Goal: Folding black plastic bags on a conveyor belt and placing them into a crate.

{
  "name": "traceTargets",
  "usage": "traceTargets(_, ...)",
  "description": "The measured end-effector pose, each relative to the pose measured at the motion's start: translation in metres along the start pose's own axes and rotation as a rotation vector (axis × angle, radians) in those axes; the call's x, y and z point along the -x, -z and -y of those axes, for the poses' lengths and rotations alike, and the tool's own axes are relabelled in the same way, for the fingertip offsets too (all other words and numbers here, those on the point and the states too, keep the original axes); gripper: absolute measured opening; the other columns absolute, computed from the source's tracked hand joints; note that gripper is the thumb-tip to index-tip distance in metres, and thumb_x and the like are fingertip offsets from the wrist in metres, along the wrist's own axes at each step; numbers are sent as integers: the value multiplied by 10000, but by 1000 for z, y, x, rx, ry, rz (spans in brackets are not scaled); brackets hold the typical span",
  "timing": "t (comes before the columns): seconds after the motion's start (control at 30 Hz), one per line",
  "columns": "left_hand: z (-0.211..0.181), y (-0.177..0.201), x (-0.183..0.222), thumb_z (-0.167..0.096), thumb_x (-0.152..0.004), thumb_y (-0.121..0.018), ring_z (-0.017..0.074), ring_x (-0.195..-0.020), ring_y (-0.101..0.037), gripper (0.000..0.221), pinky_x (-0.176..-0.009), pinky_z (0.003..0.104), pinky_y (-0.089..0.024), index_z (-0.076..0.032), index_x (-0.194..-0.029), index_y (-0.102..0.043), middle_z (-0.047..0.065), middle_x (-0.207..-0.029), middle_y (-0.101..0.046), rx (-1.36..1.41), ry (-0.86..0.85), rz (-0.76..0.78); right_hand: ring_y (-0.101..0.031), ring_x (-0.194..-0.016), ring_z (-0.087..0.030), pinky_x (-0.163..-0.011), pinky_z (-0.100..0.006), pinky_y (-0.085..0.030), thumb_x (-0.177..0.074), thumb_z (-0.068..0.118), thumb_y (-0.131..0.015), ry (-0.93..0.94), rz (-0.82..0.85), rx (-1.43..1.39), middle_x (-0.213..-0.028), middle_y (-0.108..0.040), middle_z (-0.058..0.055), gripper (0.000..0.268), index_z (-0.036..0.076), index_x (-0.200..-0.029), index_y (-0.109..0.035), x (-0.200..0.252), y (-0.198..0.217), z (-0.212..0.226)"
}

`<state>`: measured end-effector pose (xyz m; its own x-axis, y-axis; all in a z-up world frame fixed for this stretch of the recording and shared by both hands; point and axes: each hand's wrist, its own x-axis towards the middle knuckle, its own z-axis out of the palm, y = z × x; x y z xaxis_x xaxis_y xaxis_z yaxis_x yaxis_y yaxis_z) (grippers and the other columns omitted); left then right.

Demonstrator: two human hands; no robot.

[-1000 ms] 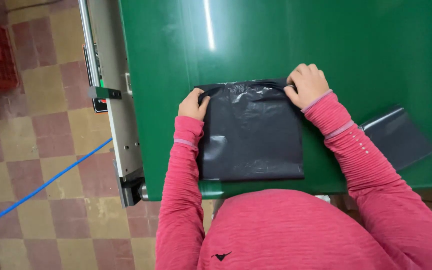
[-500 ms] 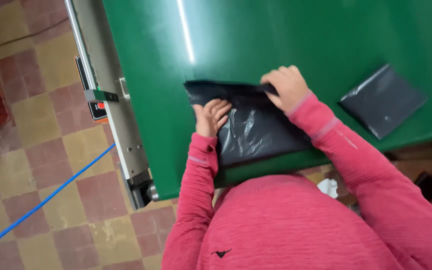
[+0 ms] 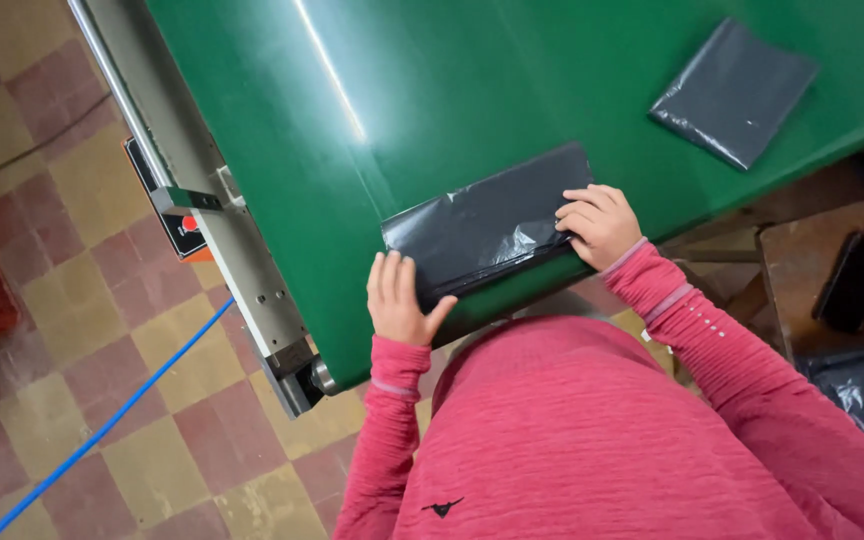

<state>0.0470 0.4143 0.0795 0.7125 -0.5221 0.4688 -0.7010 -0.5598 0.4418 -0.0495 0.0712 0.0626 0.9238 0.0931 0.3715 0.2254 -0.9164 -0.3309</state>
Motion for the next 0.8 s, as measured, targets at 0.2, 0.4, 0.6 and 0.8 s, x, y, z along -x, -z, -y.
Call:
traceTargets(0.2, 19, -30, 22, -300, -964, -780, 226, -960, -631, 188, -767, 412, -495, -154, -1019, -675, 12, -940, -636, -320, -335, 405, -554, -1285, -380, -1067, -497, -444, -636, 86, -715, 1, 105, 134, -1232, -645, -167, 452, -3, -1078, -690, -26, 25, 50)
traceTargets(0.4, -21, -46, -27, -320, -862, -728, 271, -857, -681, 233, -705, 434, -538, -109, -873, -632, 50, -877, -657, 210, -479, 841, -537, -1333, -401, -1130, -559, -407, -739, 95, -738, 188, 80, -245, -1344, -607, -207, 530, -43, -1237, -623, 18, -47, 80)
traceTargets(0.6, 32, -184, -107, -420, -957, -520, 231, -914, -767, 427, -779, 305, -559, -54, -1065, -713, 135, -1015, -773, 1044, 678, 1297, -600, -1122, -341, -1039, -465, -508, -944, 59, -620, -647, 109, -598, -1128, -646, -213, 295, -2, -1229, -666, 110, -97, 49)
traceTargets(0.8, -7, -158, -123, -496, -971, -647, 311, -852, -721, 472, -807, 409, -564, -31, -1045, -693, 201, -969, -751, 467, 319, 770, -637, -1099, -152, -964, -322, -505, -1058, 83, -487, -1072, -553, -1371, -1255, -676, -55, 333, 30, -1374, -575, 93, -100, 18)
